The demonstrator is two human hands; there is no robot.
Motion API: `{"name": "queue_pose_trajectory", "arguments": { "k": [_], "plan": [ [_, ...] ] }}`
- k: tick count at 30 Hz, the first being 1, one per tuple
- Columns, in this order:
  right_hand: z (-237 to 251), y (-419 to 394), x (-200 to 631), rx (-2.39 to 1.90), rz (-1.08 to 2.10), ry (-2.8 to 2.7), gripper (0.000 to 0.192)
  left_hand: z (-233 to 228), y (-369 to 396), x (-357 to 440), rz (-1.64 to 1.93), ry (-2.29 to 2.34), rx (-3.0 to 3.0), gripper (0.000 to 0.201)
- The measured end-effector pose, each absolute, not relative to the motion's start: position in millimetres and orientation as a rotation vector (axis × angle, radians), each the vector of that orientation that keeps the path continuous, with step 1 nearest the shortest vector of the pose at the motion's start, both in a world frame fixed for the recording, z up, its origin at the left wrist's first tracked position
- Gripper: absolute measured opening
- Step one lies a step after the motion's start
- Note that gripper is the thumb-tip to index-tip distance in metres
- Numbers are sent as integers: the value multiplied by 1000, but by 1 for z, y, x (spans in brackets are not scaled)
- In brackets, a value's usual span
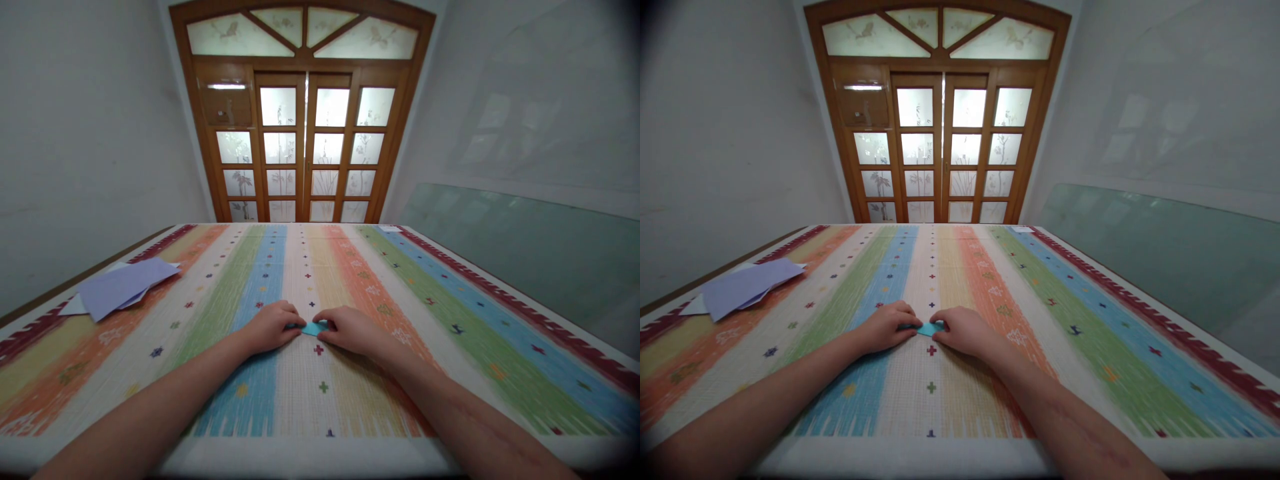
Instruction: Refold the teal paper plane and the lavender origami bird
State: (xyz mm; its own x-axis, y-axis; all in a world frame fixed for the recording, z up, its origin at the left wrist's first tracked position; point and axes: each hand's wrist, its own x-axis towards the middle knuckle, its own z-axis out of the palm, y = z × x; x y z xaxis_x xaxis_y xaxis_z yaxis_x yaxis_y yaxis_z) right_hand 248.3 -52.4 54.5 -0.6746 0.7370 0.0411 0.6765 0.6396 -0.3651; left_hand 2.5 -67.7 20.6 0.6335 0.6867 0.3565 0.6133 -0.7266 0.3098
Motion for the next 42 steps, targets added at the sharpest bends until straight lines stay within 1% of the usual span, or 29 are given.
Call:
{"name": "queue_pose_trajectory", "arguments": {
  "k": [6,10,17,23,26,31,36,42],
  "plan": [
    [52,-54,247,-1071,569,-2666,23,27,-72,6,623,966,2730,21],
    [50,-53,247,-1031,617,-2658,24,24,-70,10,644,860,2733,22],
    [46,-51,246,-1092,582,-2630,27,21,-67,9,613,827,2727,23],
    [48,-49,248,-1106,603,-2643,34,23,-67,9,591,814,2728,23],
    [51,-49,249,-1128,635,-2675,35,26,-68,9,571,803,2731,24],
    [54,-46,252,-1177,590,-2719,38,28,-69,8,559,806,2749,26],
    [66,-45,260,-1243,597,-2780,37,28,-69,8,550,797,2765,26],
    [74,-38,276,-1399,629,-2826,50,26,-69,8,556,822,2762,26]
  ]
}}
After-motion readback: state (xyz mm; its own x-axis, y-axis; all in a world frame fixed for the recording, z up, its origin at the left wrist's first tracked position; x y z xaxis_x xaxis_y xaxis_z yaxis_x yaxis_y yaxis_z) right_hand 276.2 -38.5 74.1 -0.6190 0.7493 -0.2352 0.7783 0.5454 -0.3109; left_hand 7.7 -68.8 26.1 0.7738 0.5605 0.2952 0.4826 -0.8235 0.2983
